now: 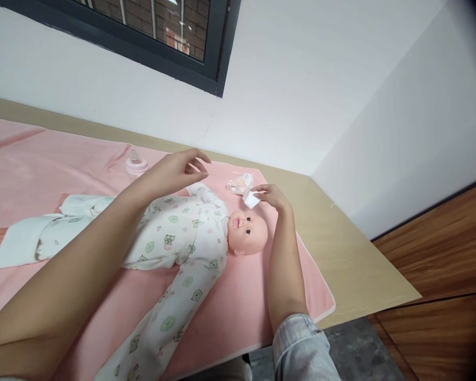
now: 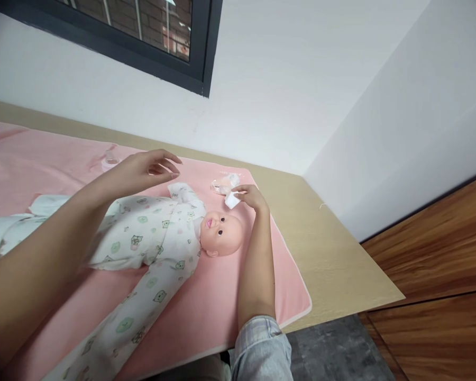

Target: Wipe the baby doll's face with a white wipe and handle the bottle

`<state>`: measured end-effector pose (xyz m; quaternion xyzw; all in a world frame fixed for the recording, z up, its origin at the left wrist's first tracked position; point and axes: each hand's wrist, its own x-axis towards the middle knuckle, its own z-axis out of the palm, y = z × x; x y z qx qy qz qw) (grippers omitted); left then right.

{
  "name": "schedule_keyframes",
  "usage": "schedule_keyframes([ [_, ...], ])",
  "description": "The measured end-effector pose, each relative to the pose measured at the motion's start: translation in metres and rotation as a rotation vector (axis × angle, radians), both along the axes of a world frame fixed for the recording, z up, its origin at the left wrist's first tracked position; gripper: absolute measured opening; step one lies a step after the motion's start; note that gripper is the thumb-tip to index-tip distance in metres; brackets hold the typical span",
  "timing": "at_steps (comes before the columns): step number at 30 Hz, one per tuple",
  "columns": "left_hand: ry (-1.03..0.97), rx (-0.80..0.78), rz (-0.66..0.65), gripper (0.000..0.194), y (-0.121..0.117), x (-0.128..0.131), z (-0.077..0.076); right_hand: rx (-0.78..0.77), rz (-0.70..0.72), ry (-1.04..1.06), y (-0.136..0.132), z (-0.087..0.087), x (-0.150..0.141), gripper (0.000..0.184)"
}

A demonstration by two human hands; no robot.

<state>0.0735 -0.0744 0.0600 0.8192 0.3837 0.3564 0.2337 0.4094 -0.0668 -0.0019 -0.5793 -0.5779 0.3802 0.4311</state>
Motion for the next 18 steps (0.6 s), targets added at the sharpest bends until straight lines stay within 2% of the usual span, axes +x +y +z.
schedule_keyframes([
  [3,0.014,-0.005,0.022,0.034,0.0,-0.003,0.003,0.074,-0.053,0.072,0.006,-0.012,-0.002,0.026],
  [6,0.02,-0.015,0.049,0.034,0.0,-0.007,0.007,0.203,0.019,0.261,0.01,-0.024,-0.01,0.04],
  [9,0.015,-0.023,0.083,0.035,0.002,-0.015,0.01,0.097,0.113,0.41,0.014,-0.038,-0.018,0.055],
  [12,-0.007,-0.042,0.101,0.034,0.007,-0.026,0.012,-0.012,0.143,0.5,0.016,-0.049,-0.018,0.062],
  [18,-0.079,-0.081,0.23,0.037,0.01,-0.053,0.017,-0.038,0.089,0.565,0.015,-0.052,-0.005,0.048],
])
